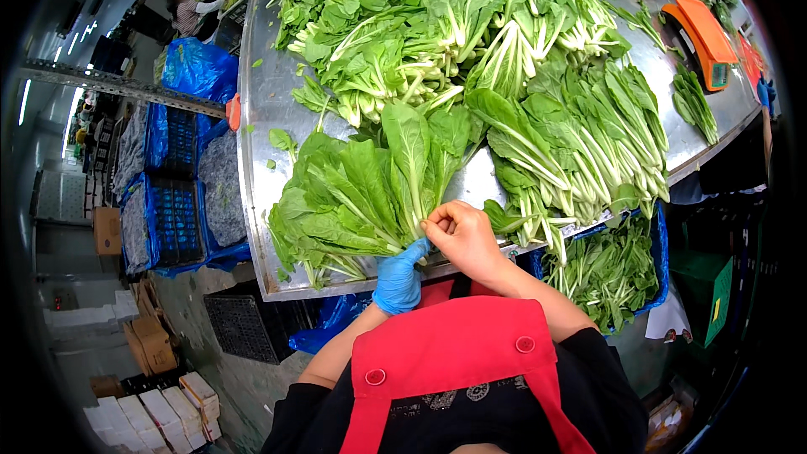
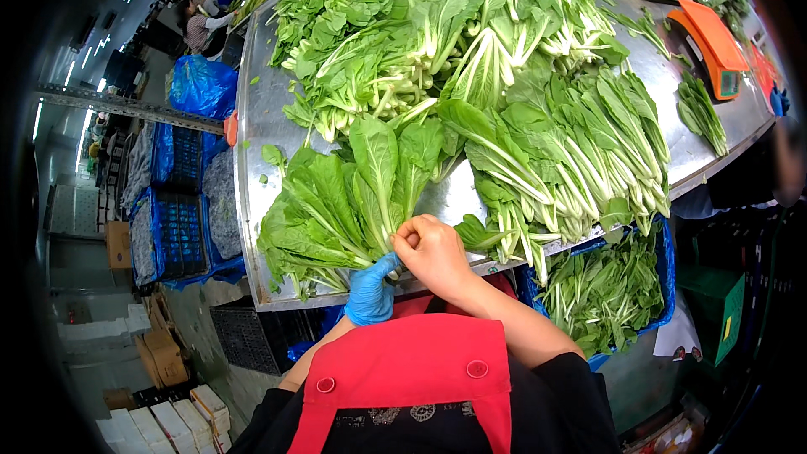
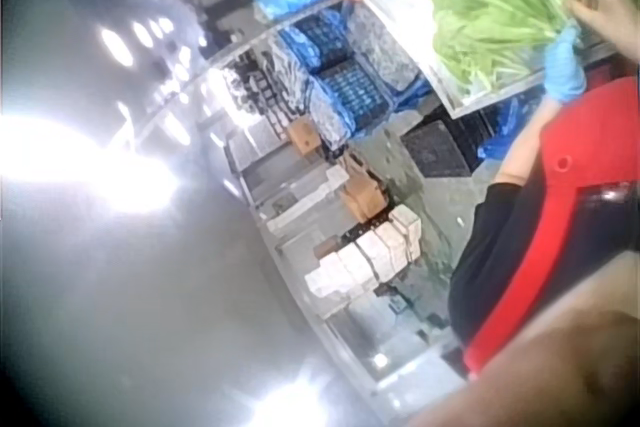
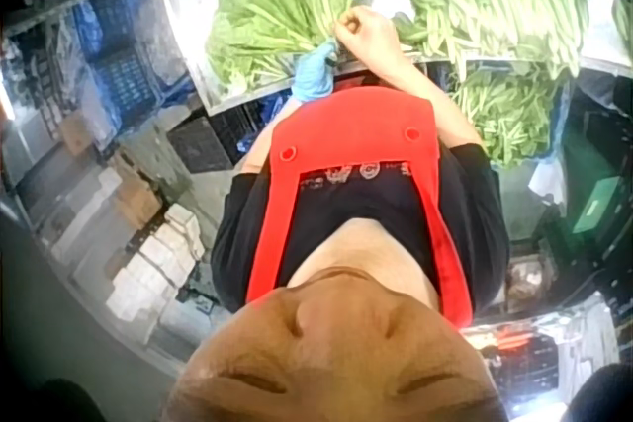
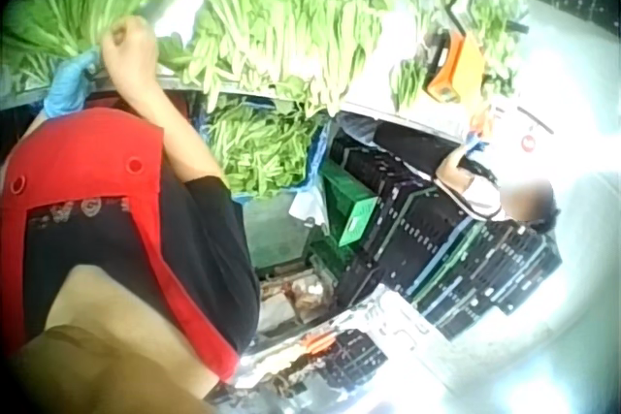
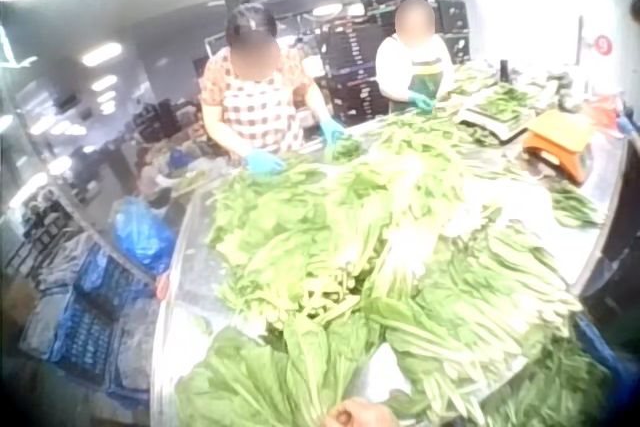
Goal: The person sorts leafy green vegetables on a metal table, picking up bunches, separating leaves, and arranging them. Other workers are visible in the background performing similar tasks.
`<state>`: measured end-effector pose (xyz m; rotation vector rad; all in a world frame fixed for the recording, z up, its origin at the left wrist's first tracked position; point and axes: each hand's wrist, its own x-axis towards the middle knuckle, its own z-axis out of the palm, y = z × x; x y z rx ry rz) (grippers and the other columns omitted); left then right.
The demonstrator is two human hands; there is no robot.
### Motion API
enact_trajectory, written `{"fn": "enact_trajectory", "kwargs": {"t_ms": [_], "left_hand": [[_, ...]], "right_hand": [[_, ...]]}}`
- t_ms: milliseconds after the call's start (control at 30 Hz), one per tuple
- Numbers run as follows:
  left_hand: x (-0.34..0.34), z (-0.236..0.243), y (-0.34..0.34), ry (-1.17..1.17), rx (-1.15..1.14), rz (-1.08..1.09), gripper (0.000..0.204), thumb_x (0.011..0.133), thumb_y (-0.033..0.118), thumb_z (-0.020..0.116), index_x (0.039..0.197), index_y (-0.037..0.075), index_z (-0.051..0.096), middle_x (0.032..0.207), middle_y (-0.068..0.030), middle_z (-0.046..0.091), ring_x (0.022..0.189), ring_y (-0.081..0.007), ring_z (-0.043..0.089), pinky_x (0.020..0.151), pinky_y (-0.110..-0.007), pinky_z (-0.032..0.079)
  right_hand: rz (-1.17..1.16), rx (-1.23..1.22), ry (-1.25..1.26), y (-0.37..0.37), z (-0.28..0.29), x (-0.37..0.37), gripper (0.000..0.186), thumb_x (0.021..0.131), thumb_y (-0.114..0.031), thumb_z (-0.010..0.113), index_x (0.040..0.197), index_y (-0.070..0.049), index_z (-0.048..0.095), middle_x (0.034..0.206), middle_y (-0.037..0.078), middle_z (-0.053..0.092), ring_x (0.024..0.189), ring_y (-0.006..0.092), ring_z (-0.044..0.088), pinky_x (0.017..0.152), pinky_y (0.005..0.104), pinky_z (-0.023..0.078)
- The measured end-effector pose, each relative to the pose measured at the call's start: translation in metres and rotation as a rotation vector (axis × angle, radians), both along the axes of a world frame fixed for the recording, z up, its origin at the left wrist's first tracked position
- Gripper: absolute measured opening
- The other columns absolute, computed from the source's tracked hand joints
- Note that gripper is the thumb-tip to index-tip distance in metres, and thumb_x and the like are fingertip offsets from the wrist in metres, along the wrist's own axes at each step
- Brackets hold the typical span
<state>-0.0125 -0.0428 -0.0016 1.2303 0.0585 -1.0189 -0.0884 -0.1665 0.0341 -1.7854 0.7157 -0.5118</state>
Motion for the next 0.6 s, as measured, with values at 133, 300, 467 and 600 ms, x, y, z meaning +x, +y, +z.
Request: {"fn": "enact_trajectory", "kwargs": {"t_ms": [133, 300, 467, 600], "left_hand": [[-0.003, 0.009, -0.002, 0.055, -0.028, 0.056, 0.017, 0.079, 0.003, 0.056, 0.096, 0.000, 0.057, 0.089, -0.0055, 0.060, 0.075, -0.0129, 0.056, 0.063, -0.024, 0.045], [0.007, 0.008, 0.008, 0.247, -0.062, -0.142, 0.024, 0.086, 0.014, 0.047, 0.103, -0.001, 0.054, 0.096, -0.0102, 0.059, 0.087, -0.0182, 0.058, 0.075, -0.031, 0.050], [0.018, 0.013, 0.011, 0.520, -0.168, -0.168, 0.022, 0.086, 0.013, 0.047, 0.101, -0.001, 0.055, 0.094, -0.0087, 0.059, 0.086, -0.0157, 0.058, 0.075, -0.027, 0.049], [0.019, 0.032, 0.006, 0.516, -0.091, -0.196, 0.019, 0.086, 0.010, 0.047, 0.099, 0.000, 0.057, 0.089, -0.0075, 0.059, 0.077, -0.0129, 0.058, 0.069, -0.023, 0.049]], "right_hand": [[-0.035, -0.135, -0.169, 0.013, 0.002, -0.004, 0.012, 0.068, -0.004, 0.064, 0.071, -0.001, 0.053, 0.071, 0.010, 0.056, 0.052, 0.0204, 0.054, 0.048, 0.0293, 0.044], [0.064, -0.334, -0.417, 0.013, -0.007, -0.008, 0.016, 0.066, -0.001, 0.063, 0.072, -0.002, 0.049, 0.076, 0.012, 0.058, 0.054, 0.0255, 0.056, 0.046, 0.0312, 0.045], [0.274, -0.406, -0.459, 0.010, -0.002, -0.014, 0.018, 0.064, 0.002, 0.063, 0.077, -0.007, 0.053, 0.078, 0.006, 0.060, 0.065, 0.0236, 0.055, 0.056, 0.0322, 0.042], [0.379, -0.356, -0.527, 0.009, -0.003, -0.019, 0.019, 0.061, 0.002, 0.062, 0.076, -0.009, 0.056, 0.082, 0.005, 0.061, 0.071, 0.0217, 0.055, 0.062, 0.0313, 0.042]]}}
